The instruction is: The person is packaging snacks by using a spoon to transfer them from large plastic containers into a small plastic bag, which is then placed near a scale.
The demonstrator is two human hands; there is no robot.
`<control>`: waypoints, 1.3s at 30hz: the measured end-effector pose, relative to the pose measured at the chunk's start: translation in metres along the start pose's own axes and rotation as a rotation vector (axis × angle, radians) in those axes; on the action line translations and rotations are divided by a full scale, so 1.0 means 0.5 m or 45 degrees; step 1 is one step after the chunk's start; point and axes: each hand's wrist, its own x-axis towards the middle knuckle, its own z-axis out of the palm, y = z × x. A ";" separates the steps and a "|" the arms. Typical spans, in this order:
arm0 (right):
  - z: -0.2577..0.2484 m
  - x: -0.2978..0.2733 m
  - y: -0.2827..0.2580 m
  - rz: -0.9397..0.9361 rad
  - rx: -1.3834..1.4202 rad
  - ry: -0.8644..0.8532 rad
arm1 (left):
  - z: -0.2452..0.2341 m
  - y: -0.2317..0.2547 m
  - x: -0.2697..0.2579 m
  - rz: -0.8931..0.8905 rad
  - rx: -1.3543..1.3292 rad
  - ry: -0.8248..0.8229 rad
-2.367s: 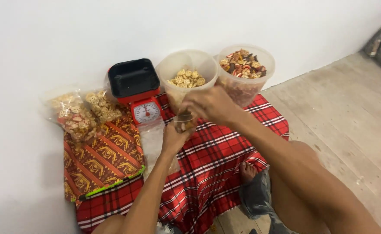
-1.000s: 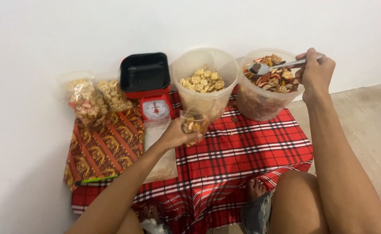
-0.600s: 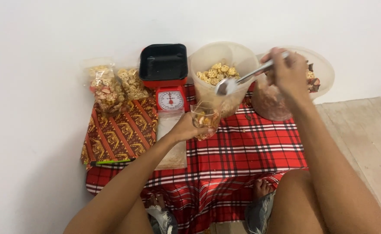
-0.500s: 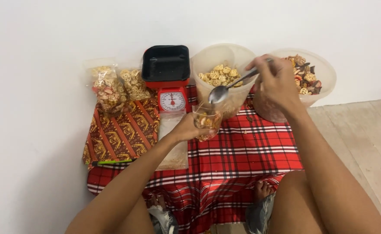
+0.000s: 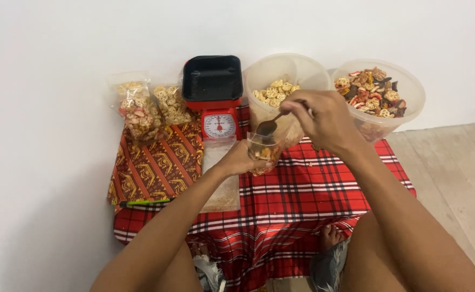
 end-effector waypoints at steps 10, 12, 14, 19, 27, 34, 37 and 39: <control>-0.077 -0.021 0.025 0.167 0.021 0.157 | -0.014 0.031 -0.009 0.010 0.060 -0.039; -0.118 -0.035 0.097 0.083 -0.023 0.528 | -0.018 0.027 -0.004 -0.008 0.143 -0.075; -0.157 -0.064 0.167 0.141 -0.201 0.604 | -0.017 0.030 -0.004 -0.011 0.157 -0.085; -0.202 -0.144 0.274 0.626 -0.748 0.621 | -0.022 0.037 -0.004 -0.012 0.247 -0.078; -0.167 -0.159 0.284 1.152 -0.360 0.361 | -0.022 0.039 -0.005 -0.013 0.290 -0.076; -0.178 -0.174 0.281 1.169 -0.047 0.726 | -0.021 0.052 -0.013 -0.062 0.334 -0.079; -0.181 -0.180 0.293 1.175 0.020 0.806 | -0.022 0.056 -0.016 -0.027 0.337 -0.057; -0.182 -0.189 0.312 1.214 -0.016 0.897 | -0.022 0.063 -0.018 -0.070 0.344 -0.069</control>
